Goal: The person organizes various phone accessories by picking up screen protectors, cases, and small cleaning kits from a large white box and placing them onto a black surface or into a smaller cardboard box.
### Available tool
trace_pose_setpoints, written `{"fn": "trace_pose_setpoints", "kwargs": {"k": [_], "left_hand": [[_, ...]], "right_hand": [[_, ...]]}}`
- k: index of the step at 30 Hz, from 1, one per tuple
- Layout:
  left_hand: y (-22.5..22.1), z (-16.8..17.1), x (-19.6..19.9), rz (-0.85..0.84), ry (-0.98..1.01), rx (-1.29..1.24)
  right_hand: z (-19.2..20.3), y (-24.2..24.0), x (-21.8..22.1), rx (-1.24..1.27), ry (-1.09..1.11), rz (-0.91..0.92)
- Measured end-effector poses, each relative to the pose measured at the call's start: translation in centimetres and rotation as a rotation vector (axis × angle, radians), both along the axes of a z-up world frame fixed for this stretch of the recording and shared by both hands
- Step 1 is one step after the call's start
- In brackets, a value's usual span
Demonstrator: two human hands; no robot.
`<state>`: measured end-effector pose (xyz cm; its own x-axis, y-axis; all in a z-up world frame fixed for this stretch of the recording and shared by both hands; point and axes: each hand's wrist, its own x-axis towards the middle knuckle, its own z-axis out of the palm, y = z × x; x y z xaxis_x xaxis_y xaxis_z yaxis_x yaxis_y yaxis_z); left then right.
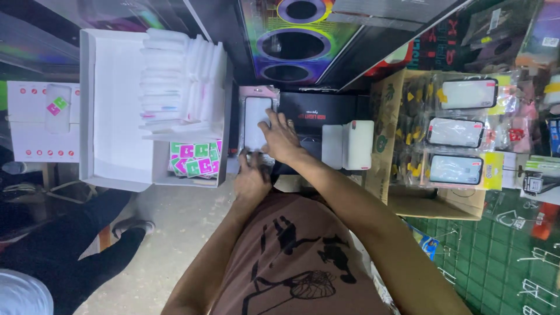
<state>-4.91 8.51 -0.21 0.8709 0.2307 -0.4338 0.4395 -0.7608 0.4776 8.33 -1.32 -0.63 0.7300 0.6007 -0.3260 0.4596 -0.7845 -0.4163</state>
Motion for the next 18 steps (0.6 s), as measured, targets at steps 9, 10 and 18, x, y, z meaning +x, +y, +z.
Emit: {"fn": "trace_pose_setpoints", "kwargs": {"k": [9,10,18], "left_hand": [[0.2,0.4,-0.1,-0.083,-0.083,0.036],[0.1,0.8,0.2,-0.085,-0.083,0.034],[0.2,0.6,0.4,-0.102,0.004,0.035]], "right_hand": [[-2.4,-0.9,-0.5,0.051,-0.337,0.195],[-2.6,-1.2,-0.9,0.049,-0.337,0.193],[-0.1,-2.6,-1.2,0.778,-0.298,-0.421]]}}
